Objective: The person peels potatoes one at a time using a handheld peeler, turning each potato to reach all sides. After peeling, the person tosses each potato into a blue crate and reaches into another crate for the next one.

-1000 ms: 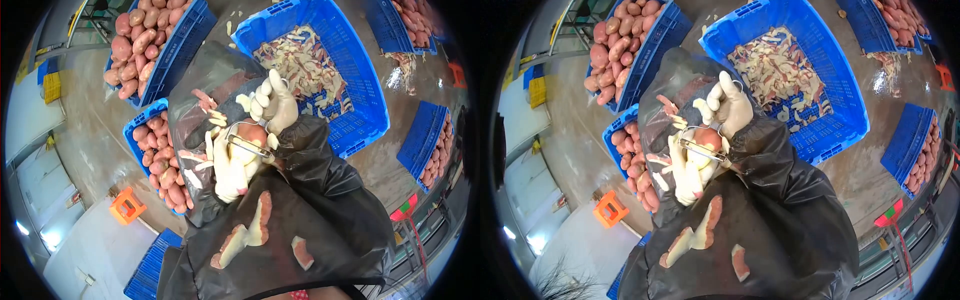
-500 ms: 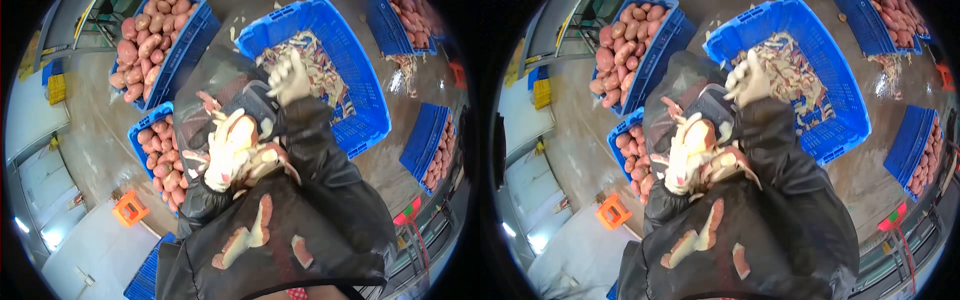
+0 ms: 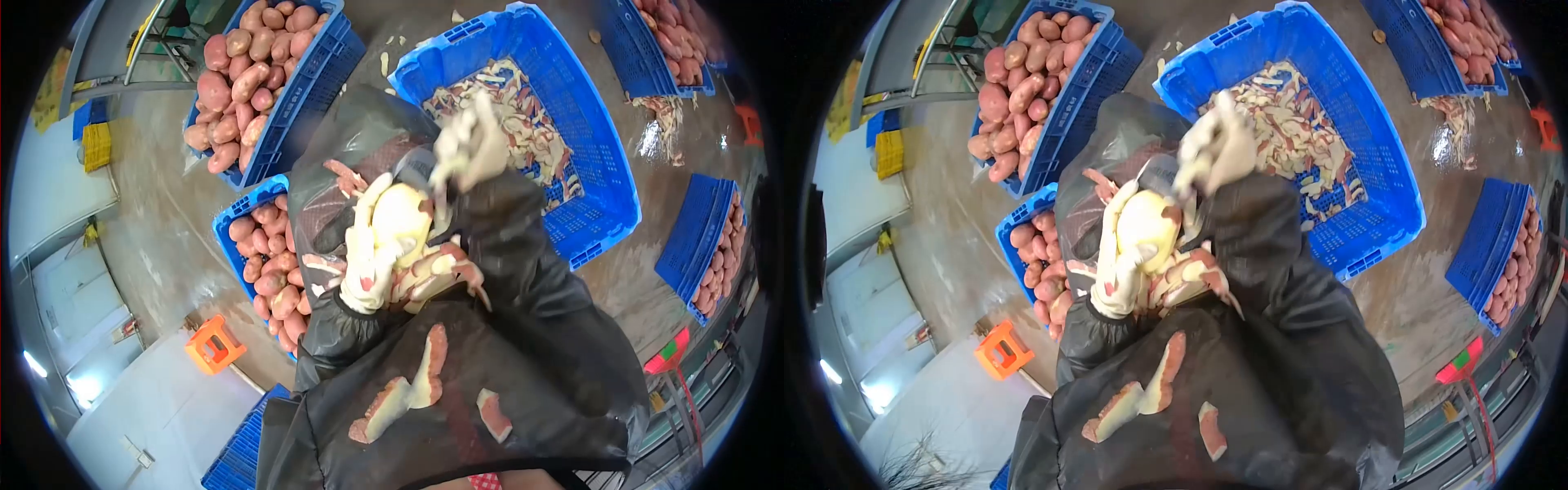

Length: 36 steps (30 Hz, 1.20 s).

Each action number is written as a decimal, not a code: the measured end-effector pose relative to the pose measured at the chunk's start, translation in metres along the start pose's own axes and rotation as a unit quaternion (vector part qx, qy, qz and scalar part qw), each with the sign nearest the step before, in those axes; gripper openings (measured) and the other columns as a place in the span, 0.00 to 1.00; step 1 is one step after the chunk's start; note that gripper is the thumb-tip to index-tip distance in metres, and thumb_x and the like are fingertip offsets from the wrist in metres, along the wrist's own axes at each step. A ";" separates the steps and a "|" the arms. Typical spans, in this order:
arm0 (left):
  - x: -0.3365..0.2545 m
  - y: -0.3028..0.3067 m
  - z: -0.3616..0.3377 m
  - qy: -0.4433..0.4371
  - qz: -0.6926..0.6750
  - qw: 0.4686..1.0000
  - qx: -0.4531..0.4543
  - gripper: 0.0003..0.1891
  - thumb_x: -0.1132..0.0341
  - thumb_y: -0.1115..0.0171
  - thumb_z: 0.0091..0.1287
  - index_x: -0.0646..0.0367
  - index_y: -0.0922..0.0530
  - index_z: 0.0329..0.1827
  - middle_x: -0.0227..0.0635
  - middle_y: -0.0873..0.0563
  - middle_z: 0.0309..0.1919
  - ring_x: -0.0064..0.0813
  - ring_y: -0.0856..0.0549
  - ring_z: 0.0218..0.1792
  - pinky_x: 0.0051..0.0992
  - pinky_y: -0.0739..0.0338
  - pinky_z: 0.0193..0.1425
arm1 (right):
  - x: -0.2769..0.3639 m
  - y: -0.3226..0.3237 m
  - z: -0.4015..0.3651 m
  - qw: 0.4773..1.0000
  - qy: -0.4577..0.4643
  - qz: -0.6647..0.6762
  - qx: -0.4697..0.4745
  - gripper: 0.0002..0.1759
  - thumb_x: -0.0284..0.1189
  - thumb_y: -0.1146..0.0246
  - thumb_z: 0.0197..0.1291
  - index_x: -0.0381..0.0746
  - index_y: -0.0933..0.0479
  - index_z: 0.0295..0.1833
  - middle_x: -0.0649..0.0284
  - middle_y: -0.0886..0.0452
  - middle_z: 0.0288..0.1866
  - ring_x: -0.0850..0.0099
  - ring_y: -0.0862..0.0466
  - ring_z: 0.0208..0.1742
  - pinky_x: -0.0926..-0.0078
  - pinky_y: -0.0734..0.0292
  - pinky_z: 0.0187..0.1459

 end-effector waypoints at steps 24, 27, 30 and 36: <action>0.054 -0.002 -0.006 0.110 -0.363 0.920 -0.100 0.24 0.53 0.49 0.68 0.52 0.35 0.64 0.38 0.21 0.50 0.37 0.19 0.47 0.39 0.21 0.48 | -0.019 0.001 0.002 0.991 0.050 -0.049 -0.113 0.26 0.51 0.51 0.67 0.46 0.35 0.20 0.68 0.35 0.13 0.69 0.30 0.14 0.71 0.38 0.15; 0.039 -0.008 -0.007 0.108 -0.369 0.917 -0.110 0.25 0.53 0.50 0.68 0.51 0.38 0.66 0.37 0.21 0.49 0.36 0.19 0.46 0.38 0.22 0.48 | 0.003 0.015 0.004 0.979 0.013 0.079 0.188 0.25 0.48 0.54 0.68 0.42 0.31 0.25 0.58 0.25 0.20 0.63 0.24 0.20 0.70 0.28 0.25; 0.036 -0.011 -0.010 0.090 -0.323 0.940 -0.059 0.27 0.53 0.50 0.68 0.50 0.40 0.68 0.37 0.21 0.51 0.36 0.19 0.47 0.39 0.22 0.48 | -0.026 0.007 -0.011 0.958 0.075 -0.277 -0.006 0.25 0.45 0.54 0.68 0.42 0.33 0.22 0.60 0.27 0.16 0.67 0.24 0.20 0.71 0.29 0.26; 0.054 0.001 -0.018 0.181 -0.530 0.827 -0.045 0.27 0.46 0.52 0.67 0.52 0.33 0.64 0.38 0.20 0.51 0.40 0.19 0.47 0.43 0.20 0.40 | -0.012 -0.026 -0.029 0.994 0.039 0.102 0.021 0.21 0.47 0.53 0.69 0.47 0.33 0.27 0.72 0.39 0.15 0.75 0.39 0.15 0.75 0.43 0.18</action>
Point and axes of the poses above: each hand's wrist, its own z-axis towards the middle knuckle, its own y-axis out of the back of the hand, x = y × z, the point moved 3 cm from there along z, towards the middle knuckle
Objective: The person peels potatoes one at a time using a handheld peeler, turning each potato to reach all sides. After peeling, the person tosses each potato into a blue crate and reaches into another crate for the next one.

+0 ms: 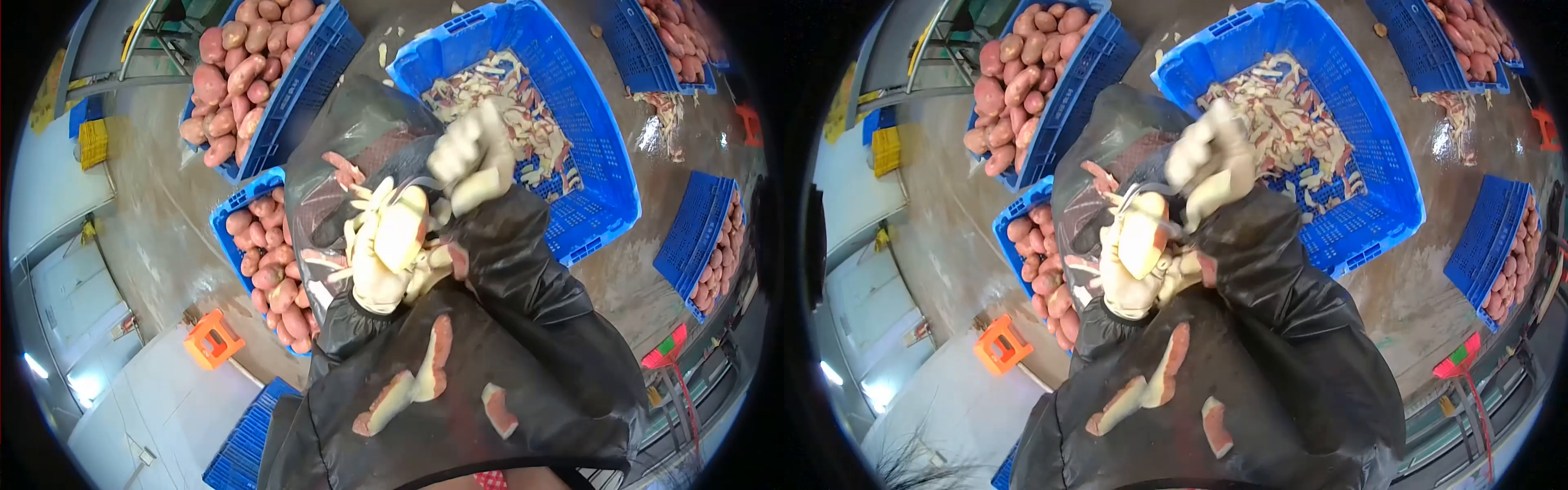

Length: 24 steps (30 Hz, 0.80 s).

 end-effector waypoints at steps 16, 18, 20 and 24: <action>0.000 -0.060 -0.017 -0.048 0.304 0.949 0.073 0.44 0.78 0.34 0.42 0.63 0.43 0.66 0.41 0.26 0.51 0.34 0.24 0.52 0.32 0.26 0.55 | 0.011 0.010 0.016 0.867 0.075 -0.492 -0.015 0.09 0.24 0.40 0.55 0.41 0.35 0.28 0.65 0.30 0.20 0.72 0.24 0.25 0.72 0.28 0.25; 0.004 -0.055 -0.024 -0.001 0.254 0.965 0.065 0.45 0.79 0.35 0.41 0.62 0.44 0.67 0.41 0.26 0.52 0.34 0.24 0.53 0.31 0.26 0.55 | -0.015 0.002 0.006 0.897 0.060 -0.438 0.023 0.23 0.47 0.48 0.65 0.46 0.36 0.21 0.69 0.36 0.14 0.72 0.30 0.17 0.75 0.33 0.21; 0.002 -0.047 -0.021 -0.037 0.282 0.957 0.062 0.45 0.78 0.35 0.41 0.62 0.44 0.68 0.41 0.26 0.52 0.34 0.24 0.52 0.30 0.25 0.54 | 0.012 0.040 0.045 0.901 0.134 -0.413 -0.019 0.22 0.45 0.50 0.67 0.46 0.36 0.21 0.70 0.36 0.13 0.73 0.31 0.16 0.73 0.35 0.19; 0.002 -0.052 -0.020 -0.008 0.269 0.958 0.096 0.47 0.74 0.34 0.39 0.61 0.44 0.69 0.39 0.27 0.55 0.34 0.25 0.52 0.30 0.25 0.51 | -0.017 -0.026 -0.015 0.961 -0.042 -0.274 0.017 0.20 0.37 0.47 0.65 0.42 0.38 0.21 0.65 0.35 0.13 0.73 0.27 0.17 0.74 0.29 0.22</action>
Point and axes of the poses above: each hand's wrist, its own z-axis towards the middle knuckle, its own y-axis out of the back of the hand, x = y × z, the point moved 3 cm from there along z, towards the middle knuckle
